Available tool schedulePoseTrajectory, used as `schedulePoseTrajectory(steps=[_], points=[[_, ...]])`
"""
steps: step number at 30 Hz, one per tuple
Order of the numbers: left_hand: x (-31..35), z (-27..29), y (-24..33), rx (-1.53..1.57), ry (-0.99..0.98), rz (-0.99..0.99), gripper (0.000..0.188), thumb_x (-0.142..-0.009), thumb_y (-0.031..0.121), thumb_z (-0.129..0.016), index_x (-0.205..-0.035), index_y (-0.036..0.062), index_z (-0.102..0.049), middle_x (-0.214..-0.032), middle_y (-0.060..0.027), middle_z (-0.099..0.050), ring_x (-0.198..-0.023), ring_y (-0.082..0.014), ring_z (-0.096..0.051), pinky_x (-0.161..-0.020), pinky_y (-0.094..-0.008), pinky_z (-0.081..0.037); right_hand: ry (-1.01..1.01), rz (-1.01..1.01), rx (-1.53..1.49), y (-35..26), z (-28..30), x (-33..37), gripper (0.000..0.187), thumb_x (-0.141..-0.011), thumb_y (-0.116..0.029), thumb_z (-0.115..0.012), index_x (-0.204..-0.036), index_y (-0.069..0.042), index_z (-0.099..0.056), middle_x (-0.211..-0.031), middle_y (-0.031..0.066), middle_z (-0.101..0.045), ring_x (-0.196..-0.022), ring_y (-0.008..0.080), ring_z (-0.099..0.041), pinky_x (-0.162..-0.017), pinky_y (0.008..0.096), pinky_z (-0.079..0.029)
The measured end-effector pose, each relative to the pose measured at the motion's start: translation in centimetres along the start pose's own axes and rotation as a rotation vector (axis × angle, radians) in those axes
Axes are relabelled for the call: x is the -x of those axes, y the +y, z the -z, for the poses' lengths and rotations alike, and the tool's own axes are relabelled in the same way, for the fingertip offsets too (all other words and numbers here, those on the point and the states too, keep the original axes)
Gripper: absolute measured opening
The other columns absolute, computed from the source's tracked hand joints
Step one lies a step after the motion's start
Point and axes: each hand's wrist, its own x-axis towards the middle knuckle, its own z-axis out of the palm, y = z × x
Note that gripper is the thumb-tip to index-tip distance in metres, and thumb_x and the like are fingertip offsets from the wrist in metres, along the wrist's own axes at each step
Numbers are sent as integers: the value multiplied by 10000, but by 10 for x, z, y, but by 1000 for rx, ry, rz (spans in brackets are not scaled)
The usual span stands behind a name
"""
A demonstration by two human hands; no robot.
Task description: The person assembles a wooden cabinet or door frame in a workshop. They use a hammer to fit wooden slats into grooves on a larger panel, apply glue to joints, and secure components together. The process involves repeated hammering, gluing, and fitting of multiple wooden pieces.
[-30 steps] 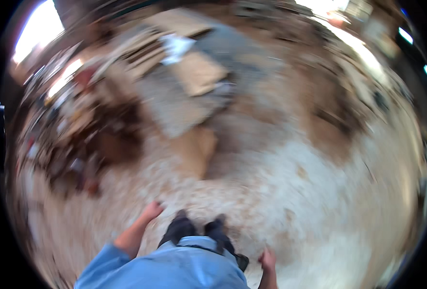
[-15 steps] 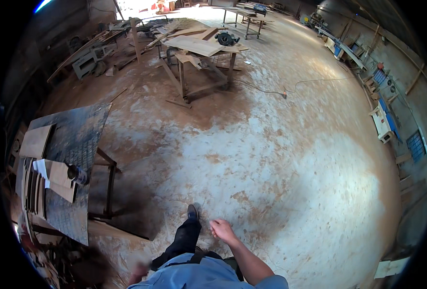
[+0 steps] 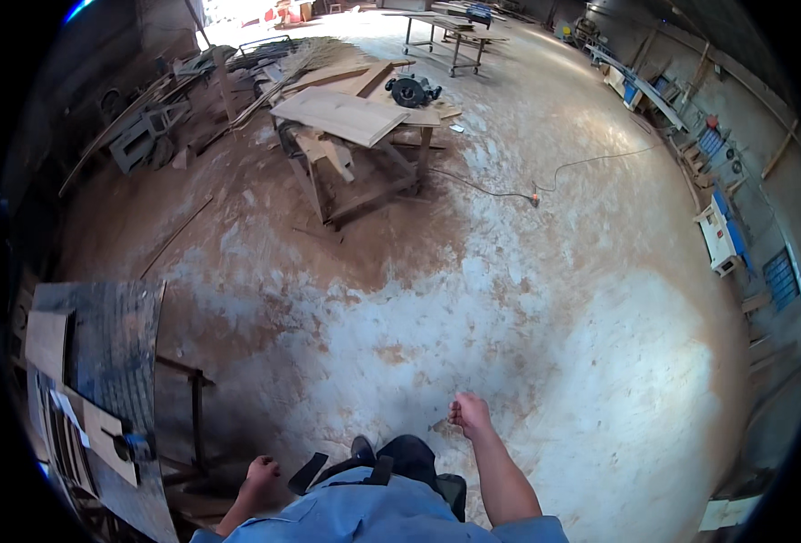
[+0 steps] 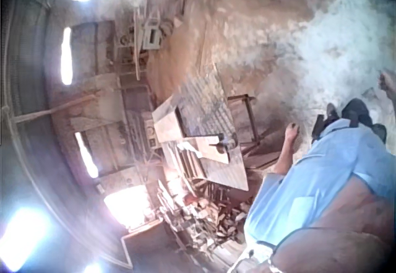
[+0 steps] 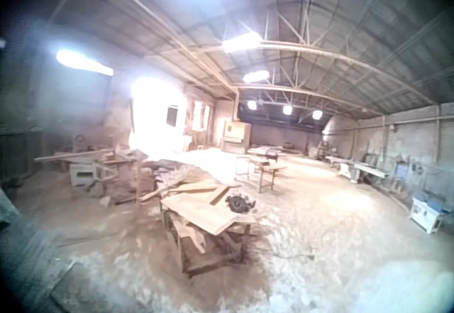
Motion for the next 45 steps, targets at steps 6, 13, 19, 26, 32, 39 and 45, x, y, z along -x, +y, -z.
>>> schedulePoseTrajectory(steps=[6, 13, 19, 26, 32, 39, 45], points=[[-54, -5, 117, 113, 212, 6, 377, -827, 99, -581, -1172, -49, -546, -892, -142, -636, -668, -187, -635, -530, -316, -517, -43, -13, -120, -130, -36, -163, 217, -946, -273, -553, -836, -87, -530, -725, 70, -618, -598, 215, -595, -536, 367, -513], [-60, -69, 142, -307, 315, -118, 173, -777, 159, -612, -916, 57, -627, -946, -172, -648, -866, -321, -618, -706, -433, -493, -236, 205, -77, -404, -175, -407, 235, -953, -318, -549, -883, -95, -540, -740, 52, -631, -597, 171, -603, -519, 334, -517], [-4, -193, 286, -13, 139, 453, 487, -886, 272, -585, -1262, -26, -504, -1089, -181, -609, -890, -271, -609, -795, -378, -502, -277, 222, -78, -561, -272, -565, 293, -921, -395, -595, -986, -111, -559, -817, 15, -633, -640, 145, -596, -542, 323, -531], [25, -224, 361, 273, 373, 482, 548, -897, 280, -573, -1329, -20, -423, -1024, -151, -616, -868, -218, -604, -706, -334, -519, -274, 103, -373, -648, -339, -694, 566, -876, -495, -619, -1179, -37, -482, -1101, 100, -561, -796, 205, -553, -733, 427, -540], [26, -237, 408, 145, 351, 584, 537, -887, 264, -568, -1320, -30, -447, -1017, -138, -622, -841, -218, -601, -685, -335, -521, -252, -12, -499, -659, -370, -741, 434, -925, -480, -538, -1098, -82, -532, -938, 101, -583, -801, 242, -568, -802, 402, -507], [1, -242, 435, -1, 305, 510, 558, -893, 331, -585, -1341, 23, -464, -1225, -203, -574, -1127, -248, -555, -966, -356, -440, -200, 205, -604, -678, -326, -712, 391, -966, -378, -498, -1208, -72, -491, -1199, 98, -520, -1046, 241, -525, -902, 427, -461], [-59, -264, 413, 148, 354, 205, 439, -891, 164, -594, -1246, -71, -486, -985, -144, -653, -818, -160, -613, -731, -307, -502, -141, 437, -389, -701, -162, -628, 368, -976, -332, -481, -1240, -76, -477, -1148, 93, -579, -1001, 241, -576, -823, 435, -515]])
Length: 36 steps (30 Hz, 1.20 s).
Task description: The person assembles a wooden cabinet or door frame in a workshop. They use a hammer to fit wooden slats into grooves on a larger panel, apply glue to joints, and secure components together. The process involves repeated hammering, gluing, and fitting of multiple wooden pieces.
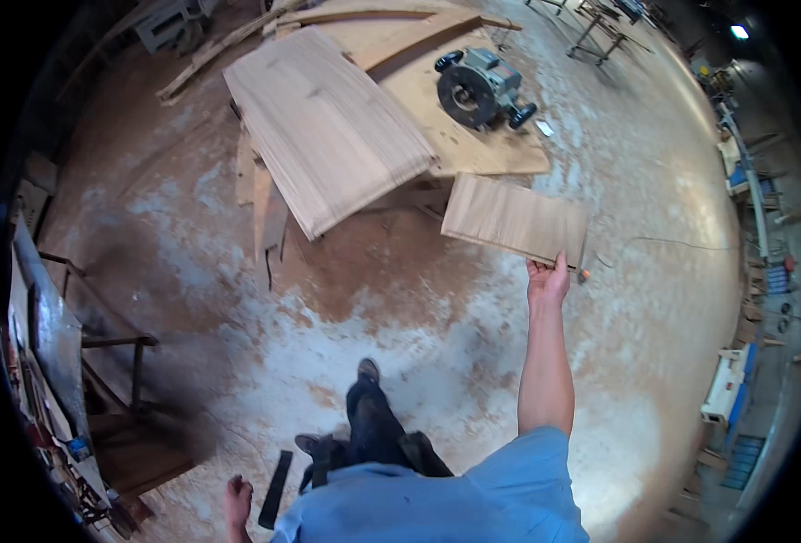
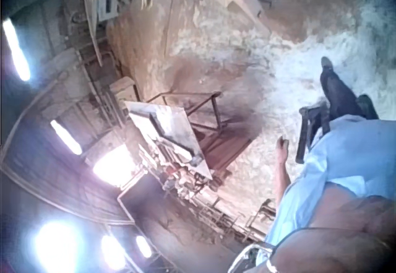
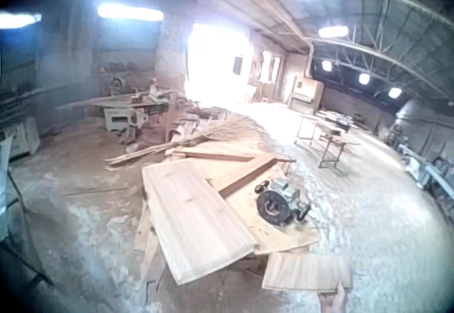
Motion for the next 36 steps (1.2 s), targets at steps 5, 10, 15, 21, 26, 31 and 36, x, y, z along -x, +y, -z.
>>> schedulePoseTrajectory(steps=[5, 10, 15, 21, 26, 31, 36], points=[[-2, 3, 135, 96, -58, -172, 495, -872, 94, -607, -1327, -16, -445, -1186, -206, -607, -1145, -261, -578, -962, -365, -462, -322, -59, 310, -19, -25, 146, 308, -981, -251, -475, -1227, -69, -505, -1094, 105, -636, -907, 248, -650, -702, 421, -568], [11, 48, 223, -22, 155, -686, 688, -752, 182, -742, -1339, -4, -436, -1267, -193, -549, -1224, -341, -488, -1041, -397, -382, -937, -285, 479, 70, -94, 303, 252, -967, -180, -506, -1166, -36, -562, -1079, 137, -651, -917, 248, -664, -734, 418, -576], [50, 130, 155, 2, 359, -576, 742, -723, 227, -765, -1353, 22, -430, -1186, -197, -590, -1127, -343, -552, -955, -386, -444, -1335, -496, 626, 166, -140, 479, 255, -882, -59, -562, -1125, 8, -605, -1078, 104, -653, -965, 184, -625, -814, 348, -521], [122, 194, -43, 371, 130, -426, 401, -746, 194, -742, -1117, 74, -648, -920, -113, -705, -829, -182, -669, -757, -323, -524, -1731, -824, 719, 251, -152, 655, 284, -837, -54, -603, -1110, 24, -617, -1050, 86, -656, -928, 166, -618, -827, 311, -496], [177, 197, -133, 561, 461, -129, 338, -751, 235, -717, -1053, 86, -681, -877, -145, -700, -795, -248, -683, -723, -351, -525, -1924, -853, 998, 306, -181, 775, 264, -887, -84, -557, -1122, 29, -598, -993, 125, -668, -847, 185, -647, -763, 321, -533], [196, 179, -226, 771, 1051, 131, 302, -755, 218, -681, -1010, 56, -673, -816, -184, -680, -742, -298, -674, -686, -370, -520, -2033, -582, 1127, 378, -245, 868, 229, -909, -147, -555, -1080, -2, -598, -849, 81, -668, -644, 119, -603, -549, 253, -501], [193, 233, -256, 708, 1178, 397, 310, -730, 175, -678, -1019, 65, -670, -818, -203, -664, -760, -350, -660, -671, -390, -513, -2057, -493, 969, 458, -331, 975, 247, -927, -225, -572, -1077, -30, -596, -724, 33, -610, -509, 93, -530, -441, 225, -408]])
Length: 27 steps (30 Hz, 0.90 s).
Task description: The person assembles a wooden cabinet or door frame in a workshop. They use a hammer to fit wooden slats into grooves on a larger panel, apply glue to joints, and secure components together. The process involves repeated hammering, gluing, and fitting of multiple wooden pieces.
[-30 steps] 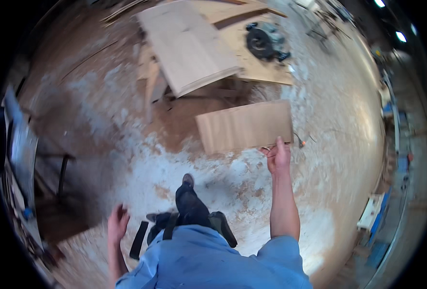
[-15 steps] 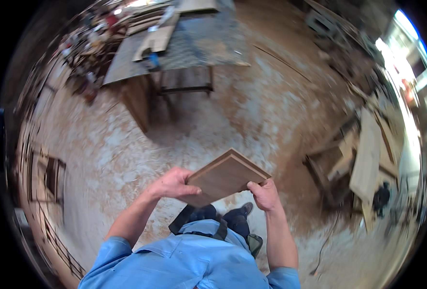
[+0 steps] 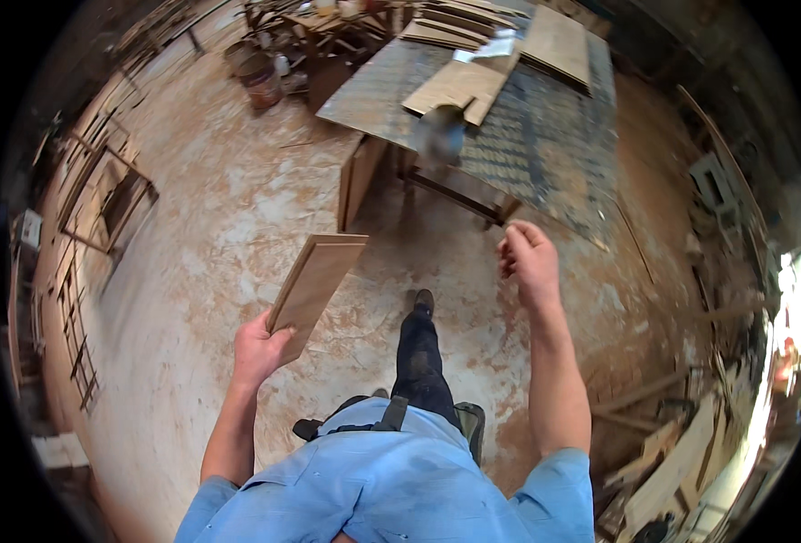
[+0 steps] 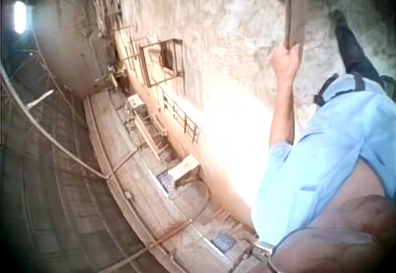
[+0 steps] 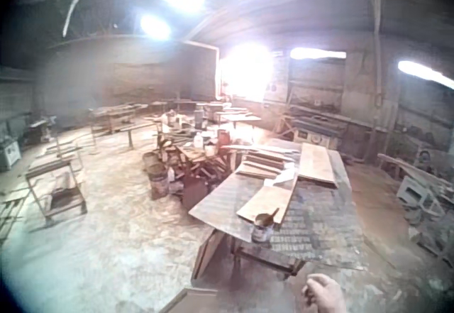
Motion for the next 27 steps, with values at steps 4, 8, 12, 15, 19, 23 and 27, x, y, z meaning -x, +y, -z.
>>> schedulePoseTrajectory(steps=[4, 8, 12, 15, 19, 23, 27], points=[[-52, -16, 24, -80, 87, -17, 323, -730, 176, -675, -1041, 88, -674, -819, -192, -665, -759, -347, -660, -673, -391, -514, -34, 41, 24, -23, -25, -123, 330, -909, -234, -594, -1149, -8, -581, -722, 34, -604, -489, 90, -511, -428, 229, -396], [-104, -39, 68, -165, 111, 86, 333, -728, 169, -676, -1058, 123, -682, -819, -185, -666, -761, -334, -663, -678, -386, -516, -97, 8, 51, -25, -51, -241, 477, -886, -270, -625, -1250, 14, -506, -750, 52, -572, -485, 84, -483, -407, 237, -376], [-145, -57, 108, -311, 61, 165, 300, -725, 169, -689, -1021, 127, -692, -787, -171, -664, -742, -336, -655, -658, -401, -507, -150, -98, 85, -21, -59, -312, 588, -841, -285, -662, -1295, 39, -477, -723, 66, -556, -446, 79, -447, -385, 241, -340], [-165, -65, 122, -290, 50, 165, 285, -726, 182, -693, -1005, 124, -695, -768, -172, -658, -733, -345, -647, -648, -410, -502, -252, -179, 106, -20, -68, -341, 538, -826, -279, -665, -1240, 44, -550, -668, 39, -559, -471, 71, -445, -393, 245, -326], [-190, -73, 144, -346, 28, 219, 281, -734, 200, -688, -1003, 119, -695, -772, -177, -658, -741, -347, -646, -657, -414, -502, -351, -53, 351, -22, -78, -357, 322, -854, -280, -629, -991, 3, -698, -731, 47, -643, -611, 87, -546, -536, 251, -424], [-205, -77, 158, -379, -6, 261, 271, -740, 192, -685, -984, 76, -689, -760, -165, -667, -708, -303, -662, -645, -377, -506, -470, 183, 444, -35, -71, -353, 260, -879, -259, -616, -998, -43, -695, -718, 27, -641, -644, 92, -562, -589, 256, -453], [-221, -80, 173, -407, -42, 288, 262, -743, 202, -687, -956, 49, -684, -738, -165, -664, -677, -293, -662, -630, -370, -500, -529, -23, 347, -66, -60, -336, 187, -894, -182, -608, -960, -19, -671, -699, 10, -629, -647, 77, -560, -604, 235, -456]])
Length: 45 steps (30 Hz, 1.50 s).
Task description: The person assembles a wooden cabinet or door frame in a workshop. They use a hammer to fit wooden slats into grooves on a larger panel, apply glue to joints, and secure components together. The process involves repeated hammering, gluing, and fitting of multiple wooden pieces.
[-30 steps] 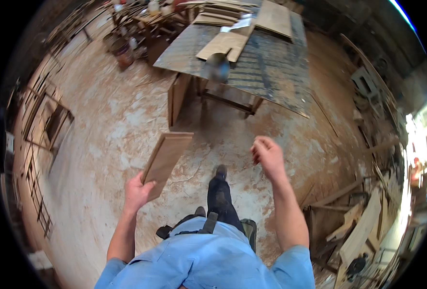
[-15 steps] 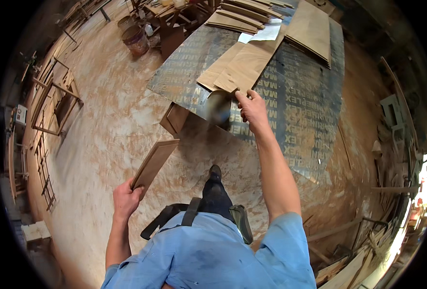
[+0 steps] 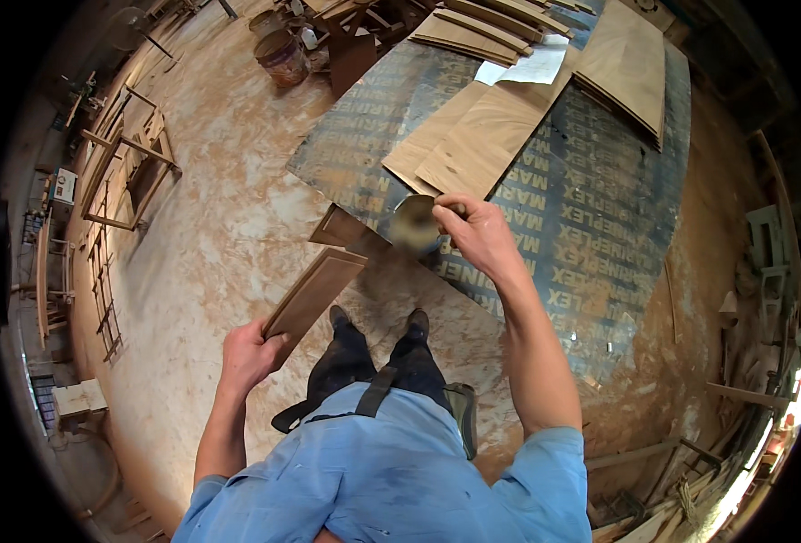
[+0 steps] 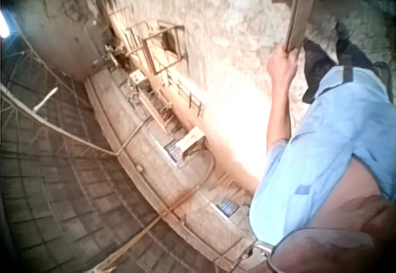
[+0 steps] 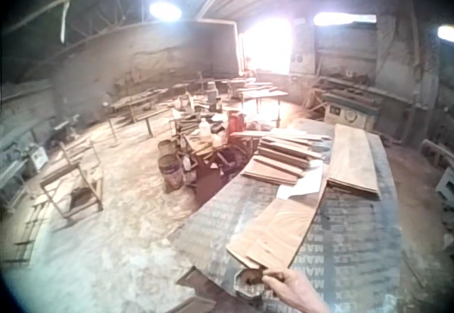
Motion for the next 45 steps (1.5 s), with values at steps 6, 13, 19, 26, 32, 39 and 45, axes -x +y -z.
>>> schedulePoseTrajectory(steps=[6, 13, 19, 26, 32, 39, 45], points=[[-21, 7, 12, -46, -104, -13, 263, -749, 221, -698, -937, 41, -663, -737, -166, -651, -687, -301, -641, -643, -374, -491, 65, 6, -57, 39, -9, -1, 194, -888, -190, -610, -944, -5, -628, -683, 19, -610, -543, 66, -509, -494, 252, -420], [-39, 16, 8, -57, -213, -64, 277, -739, 207, -723, -937, 28, -652, -752, -164, -652, -698, -290, -637, -648, -368, -490, 194, -98, -517, 47, -9, -1, 268, -939, -284, -588, -849, -34, -552, -630, 60, -598, -472, 108, -540, -379, 235, -412], [-53, 23, 5, -125, -323, -109, 331, -727, 246, -727, -951, 18, -643, -781, -182, -652, -744, -325, -633, -676, -396, -493, 299, -44, -638, 36, -10, 4, 299, -955, -293, -557, -889, -1, -558, -630, 92, -615, -459, 131, -563, -368, 237, -423], [-70, 31, 3, -113, -423, -94, 383, -719, 310, -715, -950, 14, -640, -812, -204, -656, -813, -374, -633, -722, -429, -496, 196, 21, -744, 15, -42, 27, 298, -939, -304, -602, -934, -5, -598, -639, 110, -633, -481, 130, -579, -398, 227, -439], [-77, 37, -1, -98, -434, -83, 387, -713, 303, -718, -954, 10, -644, -808, -201, -657, -806, -362, -639, -728, -424, -499, 144, -30, -740, 8, -68, 22, 296, -921, -305, -632, -910, -10, -612, -641, 94, -636, -488, 116, -580, -407, 221, -440], [-82, 44, -7, -100, -456, -75, 400, -705, 297, -718, -981, 16, -651, -794, -193, -655, -780, -354, -639, -706, -420, -496, 84, -53, -692, 7, -85, 12, 263, -925, -286, -626, -888, -25, -627, -643, 70, -640, -488, 103, -577, -407, 214, -438], [-81, 51, -5, -89, -458, -51, 394, -703, 291, -714, -984, 21, -652, -796, -185, -659, -776, -339, -644, -707, -411, -499, 158, -51, -689, 17, -84, 3, 256, -932, -265, -614, -899, -12, -621, -637, 86, -638, -477, 109, -575, -395, 216, -434]])
